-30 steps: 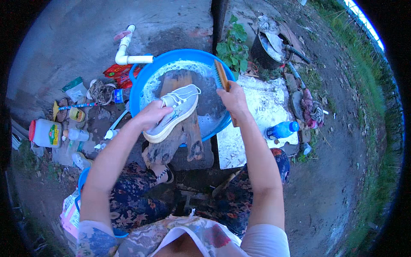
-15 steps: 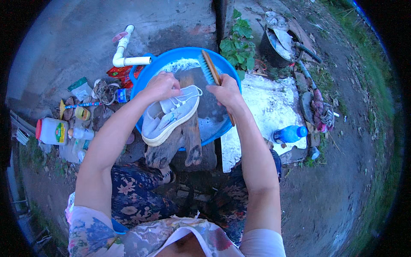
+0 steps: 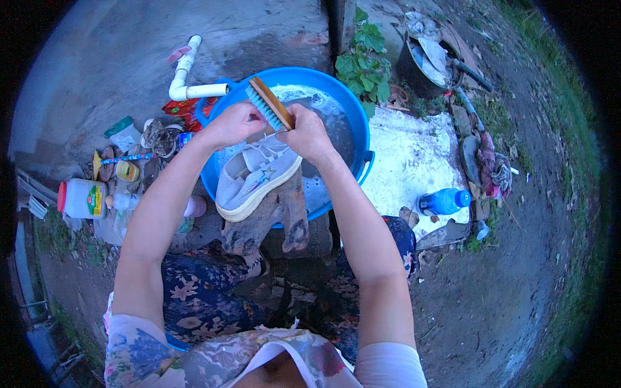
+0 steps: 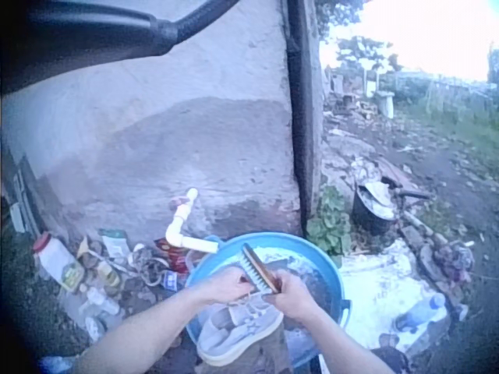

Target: The person scrubs a white sneaker with a brush in a blue basin of soapy water, repeatedly dipping and scrubbing the shoe's upper and sole. The person then switches to a second sneaker and continues scrubbing it in the same manner.

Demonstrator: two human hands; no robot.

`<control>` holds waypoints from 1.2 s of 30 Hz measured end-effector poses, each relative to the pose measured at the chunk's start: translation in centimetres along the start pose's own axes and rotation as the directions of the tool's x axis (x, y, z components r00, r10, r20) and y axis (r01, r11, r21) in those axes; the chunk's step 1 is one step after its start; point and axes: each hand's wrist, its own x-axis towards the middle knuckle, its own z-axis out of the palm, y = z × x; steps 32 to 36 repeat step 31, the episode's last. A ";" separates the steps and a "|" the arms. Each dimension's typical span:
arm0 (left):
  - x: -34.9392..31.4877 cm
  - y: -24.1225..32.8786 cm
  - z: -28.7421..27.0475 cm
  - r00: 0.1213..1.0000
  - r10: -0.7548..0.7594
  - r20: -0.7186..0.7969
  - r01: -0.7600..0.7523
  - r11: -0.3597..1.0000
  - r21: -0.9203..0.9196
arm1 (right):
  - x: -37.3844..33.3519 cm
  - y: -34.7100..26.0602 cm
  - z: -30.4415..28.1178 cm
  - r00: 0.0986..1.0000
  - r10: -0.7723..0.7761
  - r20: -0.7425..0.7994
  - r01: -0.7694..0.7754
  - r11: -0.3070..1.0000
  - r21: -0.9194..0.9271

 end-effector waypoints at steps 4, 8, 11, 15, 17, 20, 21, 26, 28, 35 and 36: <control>-1.6 -3.4 -0.2 0.997 -0.040 -0.064 0.045 0.996 0.073 | 0.0 0.2 1.0 1.000 0.019 0.011 -0.017 0.982 -0.190; -3.2 -4.4 1.7 0.994 0.096 -0.050 -0.075 0.944 0.321 | 0.1 0.6 2.2 0.999 0.042 0.032 -0.024 0.904 -0.427; -3.6 -6.6 1.5 0.990 -0.004 -0.143 0.012 0.998 0.059 | 0.1 0.6 2.5 0.999 0.000 0.052 0.023 0.901 -0.433; -4.3 -7.2 1.4 0.887 -0.448 -0.109 0.331 0.783 -0.526 | -0.7 1.0 1.4 0.992 -0.123 0.035 0.126 0.907 -0.401; -4.8 -7.6 1.6 0.838 -0.530 -0.127 0.375 0.730 -0.571 | -1.0 0.2 0.3 0.988 0.095 0.121 -0.079 0.988 -0.134; -6.4 -6.4 1.6 0.835 -0.494 -0.242 0.375 0.833 -0.407 | -2.0 -1.6 -1.1 0.920 0.266 0.289 -0.320 0.934 0.160; -6.9 -5.5 1.5 0.854 -0.437 -0.282 0.339 0.879 -0.335 | -2.3 -1.7 -1.4 0.910 0.272 0.314 -0.349 0.911 0.222; -9.9 -2.6 3.8 0.973 0.095 -0.209 -0.083 0.994 0.067 | -3.1 -2.1 -1.9 0.908 0.201 0.368 -0.374 0.784 0.496; -10.5 -2.6 4.9 0.986 0.092 -0.136 -0.070 0.986 0.154 | -3.2 -3.0 -2.4 0.934 0.157 0.321 -0.325 0.749 0.578; -10.3 -2.9 4.8 0.980 -0.118 -0.161 0.136 0.985 0.105 | -3.1 -3.1 -4.0 0.965 0.139 0.222 -0.257 0.671 0.695; -10.3 -2.9 4.8 0.980 -0.118 -0.161 0.136 0.985 0.105 | -3.1 -3.1 -4.0 0.965 0.139 0.222 -0.257 0.671 0.695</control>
